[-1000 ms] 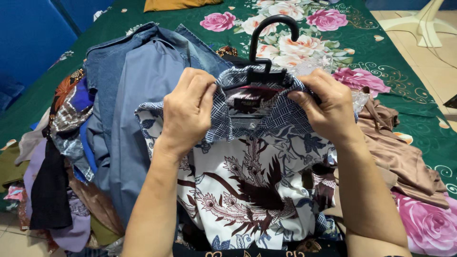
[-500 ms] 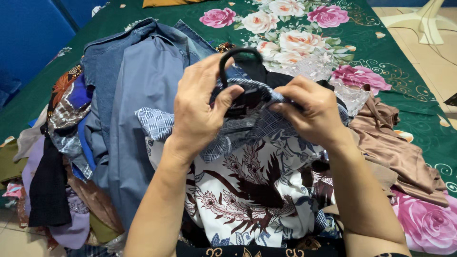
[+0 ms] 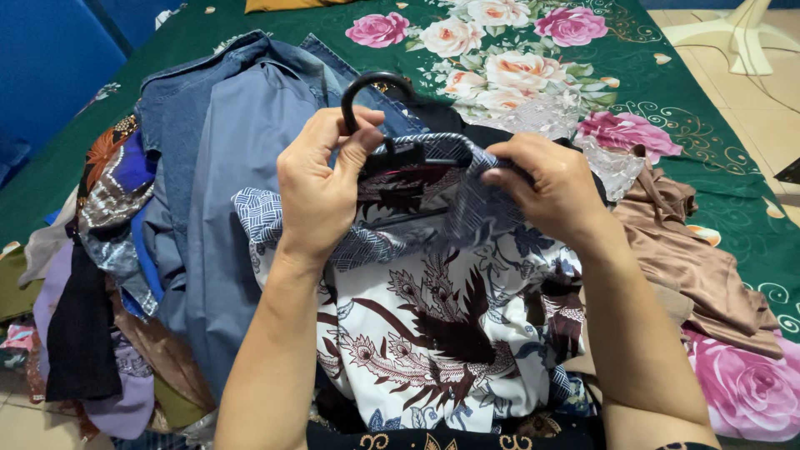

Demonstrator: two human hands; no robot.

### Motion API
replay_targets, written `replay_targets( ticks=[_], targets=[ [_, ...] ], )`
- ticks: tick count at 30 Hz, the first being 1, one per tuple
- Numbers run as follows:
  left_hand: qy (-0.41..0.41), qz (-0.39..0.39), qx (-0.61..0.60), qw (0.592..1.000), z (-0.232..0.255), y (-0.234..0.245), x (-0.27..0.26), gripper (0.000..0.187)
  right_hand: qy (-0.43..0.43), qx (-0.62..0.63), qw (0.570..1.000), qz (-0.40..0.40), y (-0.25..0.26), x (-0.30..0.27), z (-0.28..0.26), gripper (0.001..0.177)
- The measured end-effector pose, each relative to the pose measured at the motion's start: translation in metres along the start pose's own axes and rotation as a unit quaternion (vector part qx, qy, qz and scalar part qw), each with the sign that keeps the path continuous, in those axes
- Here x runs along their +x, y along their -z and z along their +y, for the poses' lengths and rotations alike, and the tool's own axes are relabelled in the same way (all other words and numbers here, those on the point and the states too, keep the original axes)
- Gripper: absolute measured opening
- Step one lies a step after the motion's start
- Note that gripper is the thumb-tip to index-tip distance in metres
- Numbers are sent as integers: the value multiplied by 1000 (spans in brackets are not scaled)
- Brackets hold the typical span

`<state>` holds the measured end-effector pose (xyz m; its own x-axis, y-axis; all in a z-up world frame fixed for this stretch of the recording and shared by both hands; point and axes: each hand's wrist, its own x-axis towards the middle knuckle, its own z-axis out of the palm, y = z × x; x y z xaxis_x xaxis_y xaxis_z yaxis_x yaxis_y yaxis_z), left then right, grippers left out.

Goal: The person buttons a patterned shirt, places it on a hanger, and hangs it in a wardrobe. They then take a blue shirt, place it on a hanger, and button it up while it is on the hanger.

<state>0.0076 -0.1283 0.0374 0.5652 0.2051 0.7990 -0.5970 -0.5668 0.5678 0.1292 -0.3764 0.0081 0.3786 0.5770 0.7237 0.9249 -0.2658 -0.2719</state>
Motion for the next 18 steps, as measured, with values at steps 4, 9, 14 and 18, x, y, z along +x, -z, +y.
replay_targets(
  ticks=[4,9,14,18],
  targets=[
    [-54,-52,38,996,-10,25,10,22,-49,2,999,20,2,-7,15,20],
    [50,-174,167,969,-36,71,10,34,-70,27,992,104,6,-9,37,17],
    [124,-65,171,975,-100,64,-3,17,8,-136,973,184,-43,2,45,32],
    [154,26,227,961,-154,56,-16,20,-87,-8,996,30,-96,-11,34,18]
  ],
)
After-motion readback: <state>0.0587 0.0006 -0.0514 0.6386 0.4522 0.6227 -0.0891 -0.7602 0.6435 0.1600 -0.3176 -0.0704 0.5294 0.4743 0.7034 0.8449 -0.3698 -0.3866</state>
